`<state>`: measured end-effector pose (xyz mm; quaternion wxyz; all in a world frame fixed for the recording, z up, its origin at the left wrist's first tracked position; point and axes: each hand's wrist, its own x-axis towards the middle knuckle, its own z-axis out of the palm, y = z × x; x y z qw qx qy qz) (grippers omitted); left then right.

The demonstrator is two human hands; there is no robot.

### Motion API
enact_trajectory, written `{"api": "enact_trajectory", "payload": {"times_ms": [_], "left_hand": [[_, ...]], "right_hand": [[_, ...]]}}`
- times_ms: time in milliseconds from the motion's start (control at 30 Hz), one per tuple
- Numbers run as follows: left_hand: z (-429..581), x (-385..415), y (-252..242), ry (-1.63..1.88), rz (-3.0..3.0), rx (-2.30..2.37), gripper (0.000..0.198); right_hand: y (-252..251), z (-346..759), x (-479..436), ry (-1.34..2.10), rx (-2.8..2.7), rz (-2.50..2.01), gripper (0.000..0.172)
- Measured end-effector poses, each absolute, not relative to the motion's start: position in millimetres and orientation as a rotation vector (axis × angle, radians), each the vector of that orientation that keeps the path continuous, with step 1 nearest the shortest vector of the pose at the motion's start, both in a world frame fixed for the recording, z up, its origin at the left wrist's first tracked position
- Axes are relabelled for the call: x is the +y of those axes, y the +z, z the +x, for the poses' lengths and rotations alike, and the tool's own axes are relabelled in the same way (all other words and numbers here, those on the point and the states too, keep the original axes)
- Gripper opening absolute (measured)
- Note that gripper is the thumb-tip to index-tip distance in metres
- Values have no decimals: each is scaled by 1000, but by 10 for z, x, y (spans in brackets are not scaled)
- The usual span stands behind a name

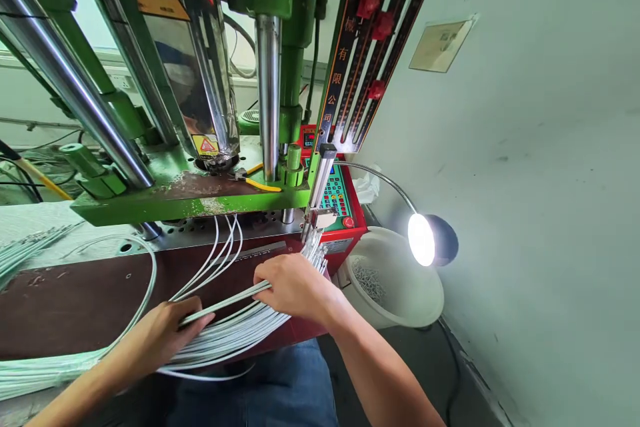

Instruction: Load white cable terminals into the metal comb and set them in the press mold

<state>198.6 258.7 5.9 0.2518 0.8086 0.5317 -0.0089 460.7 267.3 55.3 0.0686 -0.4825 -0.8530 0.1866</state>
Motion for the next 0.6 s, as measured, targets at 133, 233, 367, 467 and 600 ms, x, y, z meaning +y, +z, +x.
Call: {"api": "enact_trajectory", "payload": {"times_ms": [133,233,367,467,600], "left_hand": [[2081,2606,50,-39,2202,1465,27],[2128,2627,95,-83,2153,1500,22],[2195,2599,188,15,2088,1434,20],[2248,2565,240,101,2120,1387,29],[2285,2562,273,180,2098,1394,39]], "right_hand": [[589,4626,2625,495,-2600,-1634,17],[580,4696,2603,547,-2584,-1658,20],[691,4769,2454,515,-2447,-1403,16],[653,4812,2438,511,-2552,-1620,23],[376,4944,2523,491,-2586,-1868,50]]}}
